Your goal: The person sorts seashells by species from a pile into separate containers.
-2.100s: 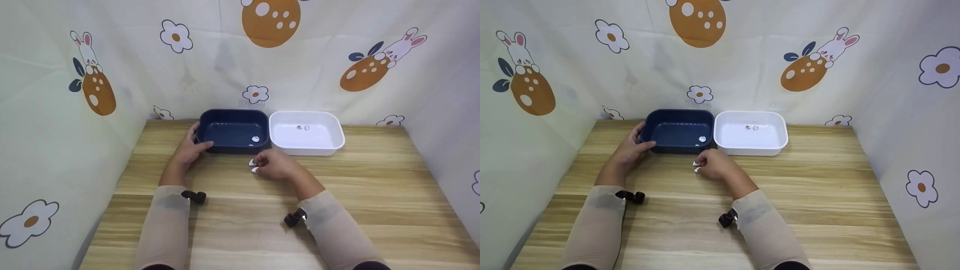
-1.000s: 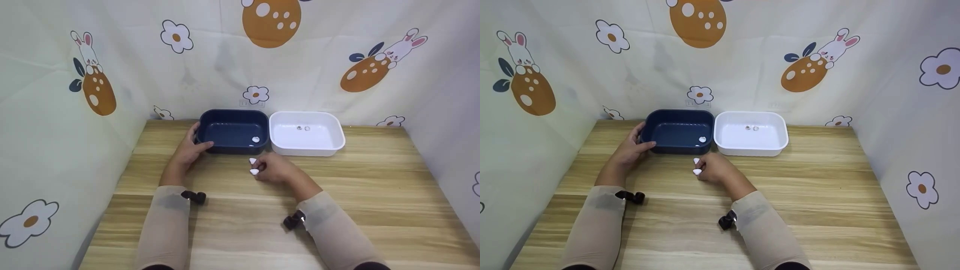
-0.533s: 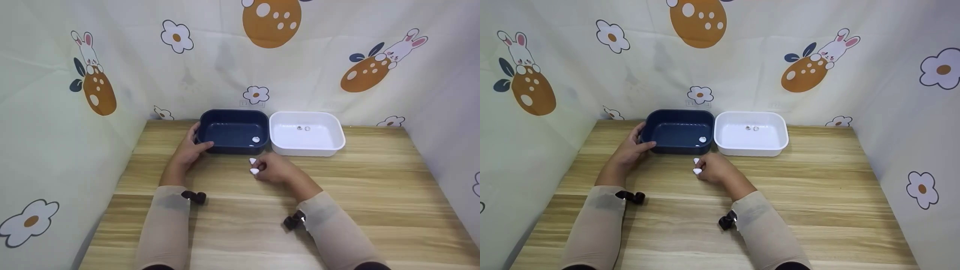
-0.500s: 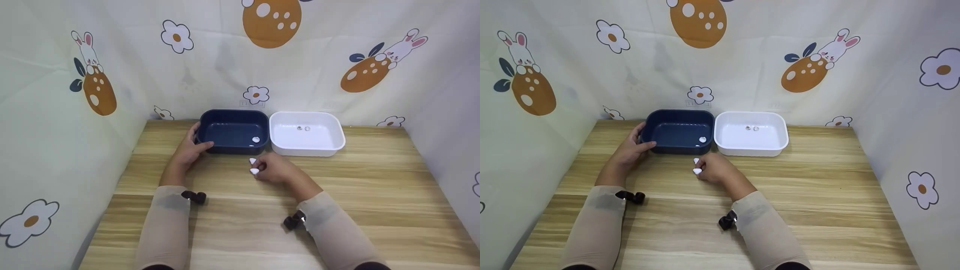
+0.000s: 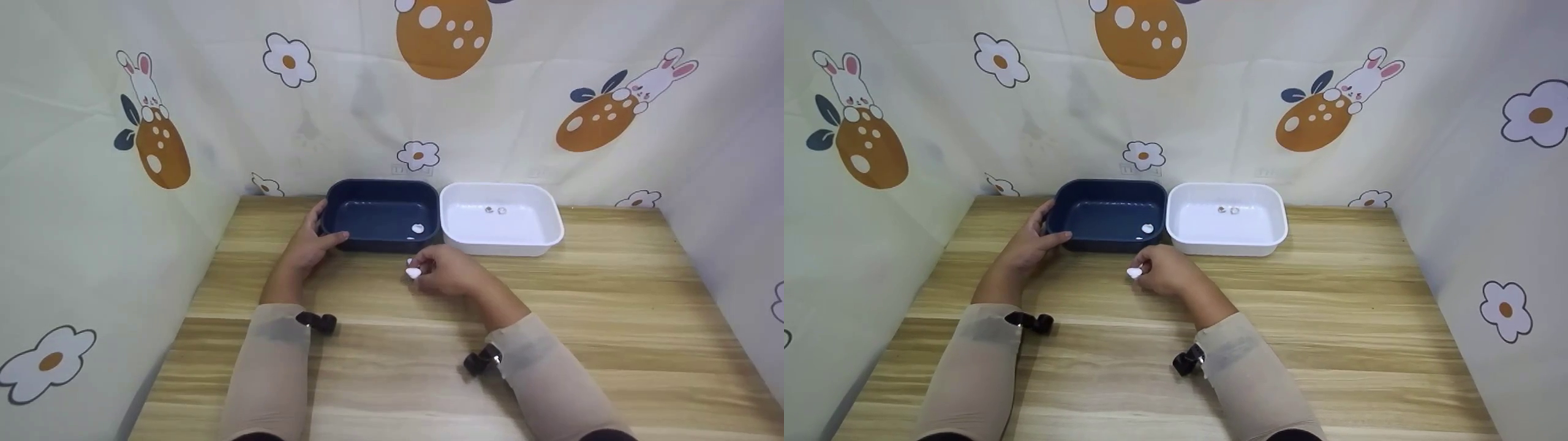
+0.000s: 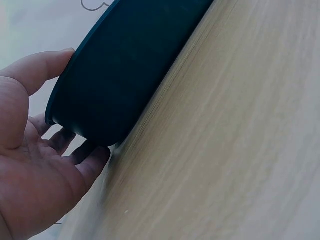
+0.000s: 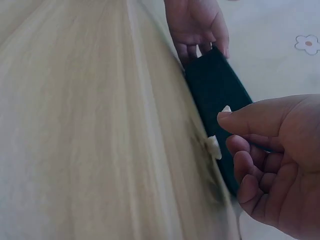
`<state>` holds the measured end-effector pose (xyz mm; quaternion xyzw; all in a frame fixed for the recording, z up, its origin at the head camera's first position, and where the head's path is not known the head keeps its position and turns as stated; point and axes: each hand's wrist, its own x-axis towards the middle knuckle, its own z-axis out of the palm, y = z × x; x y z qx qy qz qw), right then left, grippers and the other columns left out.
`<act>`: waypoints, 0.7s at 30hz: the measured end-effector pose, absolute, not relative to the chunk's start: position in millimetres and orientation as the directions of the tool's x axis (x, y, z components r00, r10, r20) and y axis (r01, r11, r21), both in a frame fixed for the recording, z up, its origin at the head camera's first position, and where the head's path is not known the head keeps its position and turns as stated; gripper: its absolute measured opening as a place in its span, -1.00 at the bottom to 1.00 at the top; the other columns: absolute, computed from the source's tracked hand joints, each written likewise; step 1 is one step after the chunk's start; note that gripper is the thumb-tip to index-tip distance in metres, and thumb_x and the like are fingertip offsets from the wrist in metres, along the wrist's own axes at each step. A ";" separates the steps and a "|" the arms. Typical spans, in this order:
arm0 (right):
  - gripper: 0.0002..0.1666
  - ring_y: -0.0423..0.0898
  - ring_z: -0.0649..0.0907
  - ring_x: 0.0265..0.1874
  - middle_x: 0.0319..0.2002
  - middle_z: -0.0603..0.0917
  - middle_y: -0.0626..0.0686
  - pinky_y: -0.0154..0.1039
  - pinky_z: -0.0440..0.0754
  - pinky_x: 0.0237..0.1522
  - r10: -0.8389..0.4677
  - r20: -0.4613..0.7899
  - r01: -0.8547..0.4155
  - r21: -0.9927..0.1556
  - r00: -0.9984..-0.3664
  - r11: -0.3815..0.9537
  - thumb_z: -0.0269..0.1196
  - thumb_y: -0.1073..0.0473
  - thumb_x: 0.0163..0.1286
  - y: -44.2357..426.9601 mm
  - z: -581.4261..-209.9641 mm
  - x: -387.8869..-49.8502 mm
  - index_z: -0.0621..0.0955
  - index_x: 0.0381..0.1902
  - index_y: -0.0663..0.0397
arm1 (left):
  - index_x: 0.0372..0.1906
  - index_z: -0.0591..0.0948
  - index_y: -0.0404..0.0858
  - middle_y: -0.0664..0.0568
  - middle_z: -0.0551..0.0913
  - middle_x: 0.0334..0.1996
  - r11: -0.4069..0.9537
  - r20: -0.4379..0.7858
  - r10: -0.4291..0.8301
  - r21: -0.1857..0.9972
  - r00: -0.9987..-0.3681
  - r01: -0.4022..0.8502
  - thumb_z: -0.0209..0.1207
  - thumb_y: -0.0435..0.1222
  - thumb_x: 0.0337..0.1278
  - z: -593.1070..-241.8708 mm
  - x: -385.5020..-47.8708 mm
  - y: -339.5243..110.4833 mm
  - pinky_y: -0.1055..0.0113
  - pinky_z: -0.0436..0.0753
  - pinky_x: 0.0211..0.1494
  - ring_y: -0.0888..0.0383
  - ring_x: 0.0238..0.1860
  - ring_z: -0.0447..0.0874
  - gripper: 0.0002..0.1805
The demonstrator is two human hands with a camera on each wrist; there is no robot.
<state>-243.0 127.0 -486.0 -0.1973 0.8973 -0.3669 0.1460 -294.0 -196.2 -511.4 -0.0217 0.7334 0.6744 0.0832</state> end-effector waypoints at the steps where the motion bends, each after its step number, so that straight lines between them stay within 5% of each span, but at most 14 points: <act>1: -0.72 -0.17 0.64 -0.30 -0.30 0.75 -0.06 -0.26 0.62 -0.18 -0.454 -0.119 -0.237 -0.723 -0.883 0.650 0.48 0.27 0.20 126.0 -483.8 -242.6 0.80 -0.09 0.02 | 0.77 -0.01 0.01 -0.10 0.02 0.77 0.096 -0.153 0.077 0.985 -0.985 -0.145 0.46 -0.34 0.21 -511.4 -293.9 -196.5 0.08 0.21 0.77 -0.08 0.75 0.07 0.17; 21: -0.70 -0.12 0.66 -0.18 -0.20 0.74 0.00 -0.26 0.61 -0.08 -0.386 -0.065 -0.217 -0.735 -0.920 0.642 0.46 0.19 0.34 108.4 -435.4 -290.7 0.77 0.02 0.07 | 0.77 0.00 0.00 -0.11 0.10 0.75 0.076 -0.147 0.087 0.987 -0.985 -0.141 0.46 -0.35 0.22 -510.5 -293.8 -196.9 0.10 0.21 0.77 -0.06 0.73 0.12 0.16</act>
